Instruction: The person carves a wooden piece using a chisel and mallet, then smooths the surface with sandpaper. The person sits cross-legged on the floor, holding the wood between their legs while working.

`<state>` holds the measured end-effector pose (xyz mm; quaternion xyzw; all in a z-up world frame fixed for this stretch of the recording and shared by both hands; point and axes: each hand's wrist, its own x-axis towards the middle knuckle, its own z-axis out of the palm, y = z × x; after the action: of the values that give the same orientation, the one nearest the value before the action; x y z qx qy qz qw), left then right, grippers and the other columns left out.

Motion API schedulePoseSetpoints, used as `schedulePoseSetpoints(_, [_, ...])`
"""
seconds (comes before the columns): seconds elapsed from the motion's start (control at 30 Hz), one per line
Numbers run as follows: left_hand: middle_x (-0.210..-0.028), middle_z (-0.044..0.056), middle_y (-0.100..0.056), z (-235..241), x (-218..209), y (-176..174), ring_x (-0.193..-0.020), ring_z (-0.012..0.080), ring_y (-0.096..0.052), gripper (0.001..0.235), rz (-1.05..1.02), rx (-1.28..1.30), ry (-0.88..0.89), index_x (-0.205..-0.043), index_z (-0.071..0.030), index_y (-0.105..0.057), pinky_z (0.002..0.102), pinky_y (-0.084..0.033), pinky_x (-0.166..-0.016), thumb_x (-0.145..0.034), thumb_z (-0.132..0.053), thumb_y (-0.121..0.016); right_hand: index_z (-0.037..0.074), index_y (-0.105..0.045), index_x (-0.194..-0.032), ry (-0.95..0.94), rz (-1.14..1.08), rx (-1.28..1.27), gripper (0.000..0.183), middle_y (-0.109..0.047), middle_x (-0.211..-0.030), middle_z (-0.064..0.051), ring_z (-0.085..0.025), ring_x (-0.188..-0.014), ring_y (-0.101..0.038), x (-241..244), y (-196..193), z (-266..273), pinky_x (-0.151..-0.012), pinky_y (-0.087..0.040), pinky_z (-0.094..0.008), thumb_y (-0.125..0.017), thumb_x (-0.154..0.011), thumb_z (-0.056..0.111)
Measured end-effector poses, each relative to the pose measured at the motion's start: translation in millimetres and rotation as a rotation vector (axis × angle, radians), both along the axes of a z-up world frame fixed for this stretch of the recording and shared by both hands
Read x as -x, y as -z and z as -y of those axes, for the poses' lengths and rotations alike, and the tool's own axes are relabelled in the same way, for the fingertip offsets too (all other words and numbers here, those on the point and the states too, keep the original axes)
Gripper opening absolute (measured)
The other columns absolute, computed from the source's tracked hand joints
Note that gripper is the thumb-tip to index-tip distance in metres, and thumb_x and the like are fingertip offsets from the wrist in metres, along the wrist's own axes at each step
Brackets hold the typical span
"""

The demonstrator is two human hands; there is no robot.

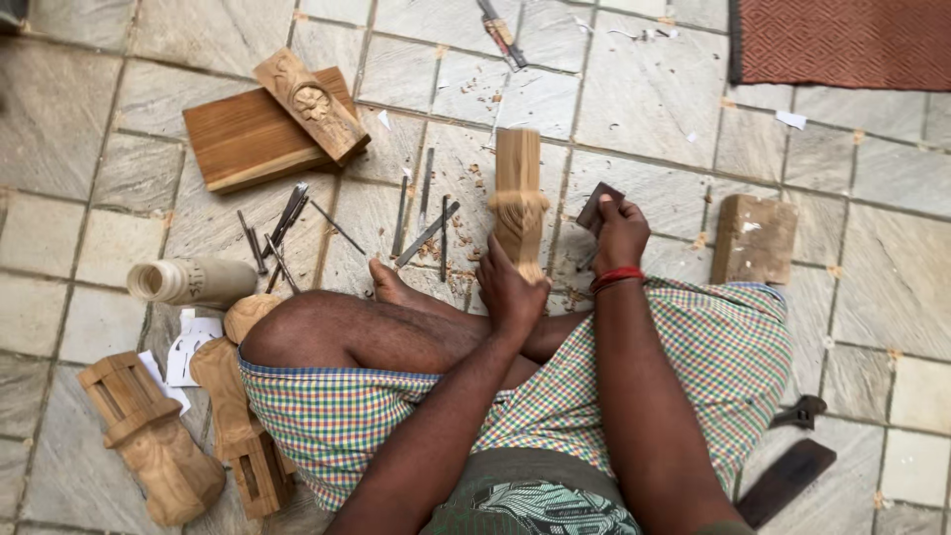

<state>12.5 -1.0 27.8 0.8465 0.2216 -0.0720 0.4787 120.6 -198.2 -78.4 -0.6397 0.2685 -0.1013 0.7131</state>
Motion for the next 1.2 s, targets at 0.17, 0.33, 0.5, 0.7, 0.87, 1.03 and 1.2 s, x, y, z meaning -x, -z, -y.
schedulePoseSetpoints(0.17, [-0.144, 0.024, -0.046, -10, -16, -7, -0.132, 0.0449, -0.043, 0.118, 0.351, -0.034, -0.020, -0.159, -0.006, -0.023, 0.058, -0.035, -0.112, -0.062, -0.009, -0.091, -0.012, -0.049, -0.141, -0.001, 0.174, 0.622, 0.061, -0.063, -0.128, -0.016, -0.022, -0.114, -0.061, -5, -74, 7, -0.093, -0.051, -0.033, -0.079, -0.096, 0.017])
schedulePoseSetpoints(0.33, [-0.146, 0.022, -0.047, -6, -13, -9, -0.135, 0.0429, -0.044, 0.112, 0.542, -0.015, 0.135, -0.165, -0.008, -0.021, 0.056, -0.037, -0.115, -0.075, -0.009, -0.087, 0.001, -0.040, -0.153, -0.525, 0.037, 0.203, 0.079, -0.066, -0.131, -0.017, -0.022, -0.116, -0.068, 2, -202, -10, -0.092, -0.057, -0.033, -0.074, -0.091, 0.037])
schedulePoseSetpoints(0.5, [-0.149, 0.021, -0.044, 3, -8, -20, -0.135, 0.0422, -0.042, 0.127, 0.519, 0.038, 0.425, -0.165, -0.006, -0.009, 0.056, -0.035, -0.114, -0.066, -0.017, -0.088, -0.008, -0.053, -0.138, -0.526, 0.005, 0.452, 0.079, -0.071, -0.119, -0.024, -0.025, -0.099, -0.074, 8, -261, -18, -0.078, -0.064, -0.034, -0.081, -0.083, 0.041])
schedulePoseSetpoints(0.7, [-0.146, 0.027, -0.041, -8, 0, -10, -0.135, 0.0436, -0.038, 0.101, 0.614, -0.128, 0.328, -0.150, -0.004, -0.034, 0.062, -0.030, -0.107, -0.078, -0.043, -0.093, -0.011, -0.053, -0.127, -0.209, 0.159, 0.565, 0.070, -0.069, -0.114, -0.021, -0.023, -0.092, -0.076, -8, -296, 30, -0.071, -0.065, -0.033, -0.085, -0.083, 0.033])
schedulePoseSetpoints(0.87, [-0.142, 0.016, -0.052, -13, 6, 2, -0.132, 0.0369, -0.048, 0.056, 0.401, 0.042, 0.187, -0.131, -0.008, -0.061, 0.050, -0.042, -0.109, -0.082, -0.024, -0.081, 0.000, -0.050, -0.135, -0.118, 0.152, 0.902, 0.073, -0.068, -0.120, -0.018, -0.024, -0.102, -0.073, -28, -301, 72, -0.079, -0.065, -0.034, -0.087, -0.079, 0.025])
schedulePoseSetpoints(1.03, [-0.138, 0.016, -0.055, -6, 10, 7, -0.129, 0.0370, -0.051, 0.050, 0.415, 0.117, 0.183, -0.125, -0.007, -0.065, 0.048, -0.044, -0.108, -0.080, -0.022, -0.081, 0.004, -0.047, -0.148, -0.136, 0.258, 1.070, 0.083, -0.066, -0.132, -0.017, -0.026, -0.114, -0.070, -24, -270, 105, -0.096, -0.060, -0.036, -0.090, -0.078, 0.020])
schedulePoseSetpoints(1.2, [-0.136, 0.016, -0.056, -5, 16, 6, -0.128, 0.0370, -0.051, 0.049, 0.444, 0.126, 0.220, -0.123, -0.006, -0.065, 0.048, -0.045, -0.105, -0.079, -0.020, -0.081, 0.001, -0.058, -0.140, -0.053, 0.216, 1.043, 0.072, -0.071, -0.126, -0.015, -0.021, -0.110, -0.071, -22, -255, 131, -0.094, -0.058, -0.033, -0.089, -0.083, 0.031])
